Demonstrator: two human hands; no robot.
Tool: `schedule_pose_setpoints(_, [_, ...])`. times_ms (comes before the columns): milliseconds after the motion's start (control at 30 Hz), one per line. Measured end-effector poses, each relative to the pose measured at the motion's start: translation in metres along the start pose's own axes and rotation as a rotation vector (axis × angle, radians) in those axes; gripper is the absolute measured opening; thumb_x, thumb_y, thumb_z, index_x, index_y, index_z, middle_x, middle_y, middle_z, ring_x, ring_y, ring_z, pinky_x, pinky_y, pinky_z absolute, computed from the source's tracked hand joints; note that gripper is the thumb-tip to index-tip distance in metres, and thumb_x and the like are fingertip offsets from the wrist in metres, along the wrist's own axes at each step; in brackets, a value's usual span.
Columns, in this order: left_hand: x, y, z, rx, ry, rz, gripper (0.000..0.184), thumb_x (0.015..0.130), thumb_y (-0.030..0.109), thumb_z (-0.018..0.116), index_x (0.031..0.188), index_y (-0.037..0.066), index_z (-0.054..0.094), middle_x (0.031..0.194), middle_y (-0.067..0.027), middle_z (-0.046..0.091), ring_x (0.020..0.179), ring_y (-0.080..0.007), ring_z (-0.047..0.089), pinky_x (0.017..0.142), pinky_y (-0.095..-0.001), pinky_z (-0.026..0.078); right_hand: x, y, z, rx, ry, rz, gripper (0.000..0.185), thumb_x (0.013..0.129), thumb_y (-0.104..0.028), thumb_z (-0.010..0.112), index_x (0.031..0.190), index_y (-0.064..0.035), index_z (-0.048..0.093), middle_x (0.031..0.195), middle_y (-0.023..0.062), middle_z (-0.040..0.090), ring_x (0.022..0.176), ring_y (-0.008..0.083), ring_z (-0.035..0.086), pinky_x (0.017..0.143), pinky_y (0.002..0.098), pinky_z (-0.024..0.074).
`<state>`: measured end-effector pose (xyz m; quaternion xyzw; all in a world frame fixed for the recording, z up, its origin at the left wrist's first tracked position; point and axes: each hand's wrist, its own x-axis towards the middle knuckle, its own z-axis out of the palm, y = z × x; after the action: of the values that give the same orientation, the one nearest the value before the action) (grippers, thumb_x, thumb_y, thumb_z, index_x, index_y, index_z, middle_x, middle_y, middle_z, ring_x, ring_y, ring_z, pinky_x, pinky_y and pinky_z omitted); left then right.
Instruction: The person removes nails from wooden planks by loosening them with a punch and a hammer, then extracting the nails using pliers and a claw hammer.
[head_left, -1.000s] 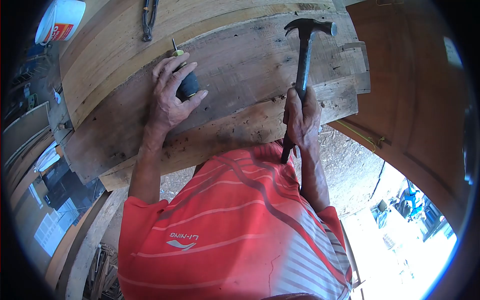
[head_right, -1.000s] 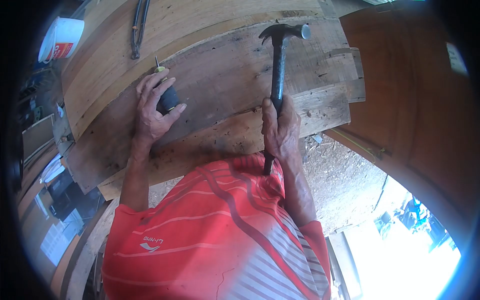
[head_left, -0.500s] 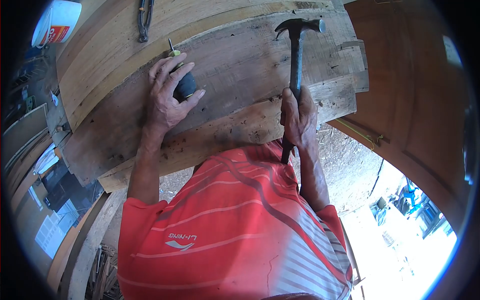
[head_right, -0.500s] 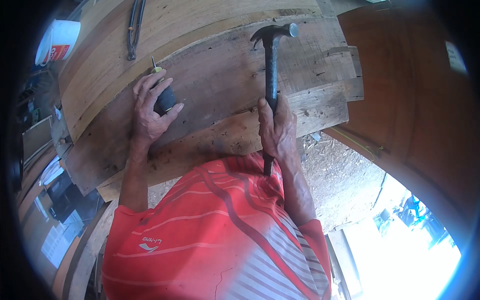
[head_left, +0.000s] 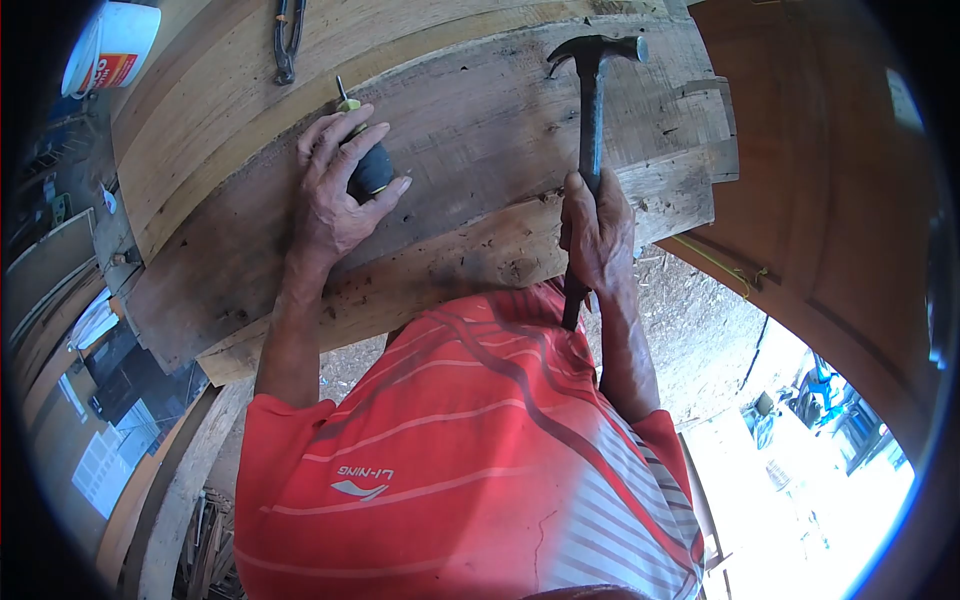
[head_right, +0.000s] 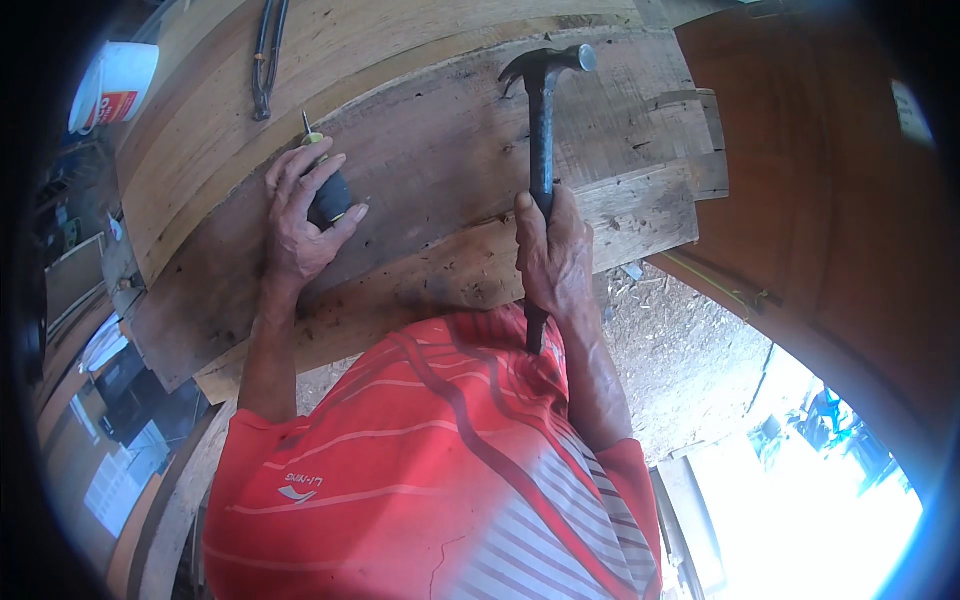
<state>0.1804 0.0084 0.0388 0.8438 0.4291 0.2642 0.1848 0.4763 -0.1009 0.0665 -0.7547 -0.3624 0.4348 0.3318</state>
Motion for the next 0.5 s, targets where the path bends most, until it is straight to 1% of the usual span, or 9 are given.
schedule_pose_setpoints(133, [-0.0011,-0.0013,-0.0008,-0.010,0.004,0.006,0.069,0.070,0.017,0.092,0.133,0.014,0.066,0.145,-0.0063,0.058,0.135,-0.0346,0.048,0.114,-0.0470,0.040,-0.0008,0.0005,0.0050,0.079,0.036,0.010,0.037,0.108,-0.038,0.055,0.095,-0.0028,0.055,0.063,0.0046,0.058,0.053,0.0136,0.061,0.050,0.0330,0.0481])
schedule_pose_setpoints(233, [0.0000,-0.0017,-0.0001,-0.016,-0.003,0.019,0.071,0.069,0.017,0.093,0.134,0.014,0.065,0.146,-0.0065,0.058,0.135,-0.0352,0.047,0.115,-0.0478,0.040,-0.0006,-0.0043,0.0016,-0.033,-0.002,0.038,0.037,0.108,-0.038,0.054,0.096,-0.0031,0.055,0.063,0.0045,0.057,0.053,0.0134,0.060,0.049,0.0323,0.0478])
schedule_pose_setpoints(333, [-0.0006,-0.0010,-0.0006,-0.015,-0.022,0.016,0.073,0.069,0.017,0.093,0.136,0.014,0.064,0.147,-0.0068,0.057,0.135,-0.0354,0.047,0.115,-0.0485,0.039,-0.0022,-0.0035,-0.0008,0.094,0.018,-0.001,0.034,0.109,-0.037,0.054,0.097,-0.0046,0.056,0.060,-0.0001,0.052,0.047,0.0091,0.053,0.043,0.0263,0.0413])
schedule_pose_setpoints(433, [-0.0019,-0.0029,-0.0004,-0.024,-0.013,0.022,0.075,0.069,0.017,0.093,0.138,0.014,0.063,0.148,-0.0069,0.056,0.136,-0.0352,0.046,0.116,-0.0485,0.038,-0.0041,-0.0021,0.0043,0.186,0.063,-0.036,0.035,0.109,-0.038,0.054,0.096,-0.0050,0.056,0.061,-0.0003,0.053,0.047,0.0091,0.053,0.043,0.0264,0.0415])
schedule_pose_setpoints(500, [-0.0016,-0.0043,0.0022,-0.025,0.001,0.039,0.076,0.069,0.018,0.093,0.139,0.015,0.062,0.149,-0.0068,0.055,0.137,-0.0350,0.045,0.117,-0.0482,0.037,0.0007,0.0006,0.0026,0.076,0.013,-0.006,0.035,0.108,-0.037,0.055,0.094,-0.0047,0.054,0.062,0.0009,0.054,0.050,0.0103,0.056,0.046,0.0284,0.0451])
